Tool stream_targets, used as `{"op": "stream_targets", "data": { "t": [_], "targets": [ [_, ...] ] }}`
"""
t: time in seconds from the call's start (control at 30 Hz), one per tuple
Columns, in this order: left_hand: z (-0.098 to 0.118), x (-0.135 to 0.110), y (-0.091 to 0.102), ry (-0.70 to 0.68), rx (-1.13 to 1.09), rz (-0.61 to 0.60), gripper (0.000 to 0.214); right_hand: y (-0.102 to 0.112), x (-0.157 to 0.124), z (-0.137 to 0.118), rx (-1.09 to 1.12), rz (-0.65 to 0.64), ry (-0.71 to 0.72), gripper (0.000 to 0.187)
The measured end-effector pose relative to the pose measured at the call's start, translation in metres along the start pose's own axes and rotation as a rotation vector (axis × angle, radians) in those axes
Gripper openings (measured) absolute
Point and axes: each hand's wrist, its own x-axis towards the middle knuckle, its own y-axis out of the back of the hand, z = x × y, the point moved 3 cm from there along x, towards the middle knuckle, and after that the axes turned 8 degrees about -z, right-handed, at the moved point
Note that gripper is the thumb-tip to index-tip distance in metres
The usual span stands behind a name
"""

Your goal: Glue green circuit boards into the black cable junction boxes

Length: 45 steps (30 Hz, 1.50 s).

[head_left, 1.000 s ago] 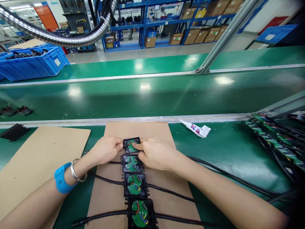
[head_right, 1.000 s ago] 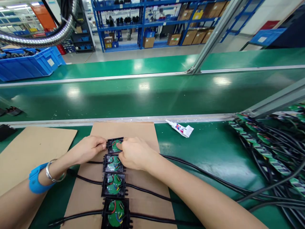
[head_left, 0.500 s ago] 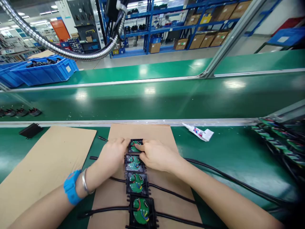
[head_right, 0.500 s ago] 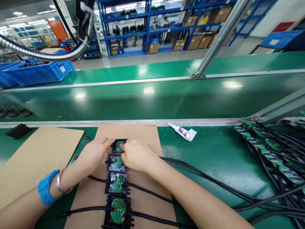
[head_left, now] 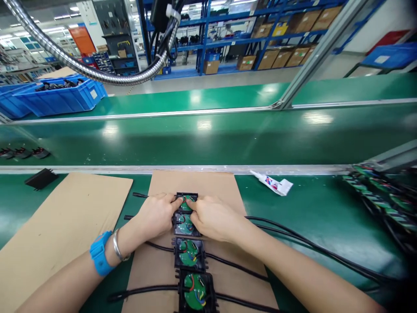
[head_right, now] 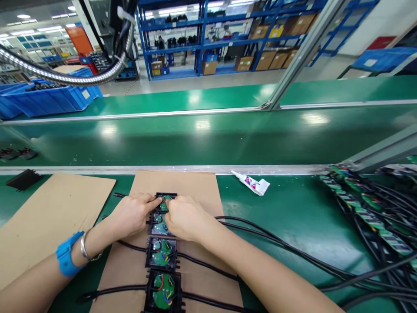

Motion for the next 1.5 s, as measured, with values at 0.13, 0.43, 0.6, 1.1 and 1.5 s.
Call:
{"op": "stream_targets", "data": {
  "t": [0.13, 0.43, 0.6, 1.1, 1.5],
  "targets": [
    [0.003, -0.001, 0.003, 0.006, -0.038, 0.018, 0.048, 0.003, -0.001, -0.003, 0.016, -0.017, -0.021, 0.044],
    [0.008, 0.007, 0.005, -0.17, -0.138, 0.121, 0.031, 0.011, -0.012, 0.022, 0.278, -0.015, 0.053, 0.043],
    [0.007, 0.007, -0.011, -0.245, -0.157, 0.153, 0.029, 0.008, -0.016, 0.024, 0.219, 0.003, -0.026, 0.011],
    [0.008, 0.006, -0.013, -0.232, -0.186, 0.183, 0.035, 0.001, 0.005, 0.034, 0.253, -0.145, -0.066, 0.034],
    [0.009, 0.007, -0.018, -0.249, -0.183, 0.199, 0.035, -0.011, 0.013, 0.038, 0.221, -0.221, -0.076, 0.039]
  ]
}}
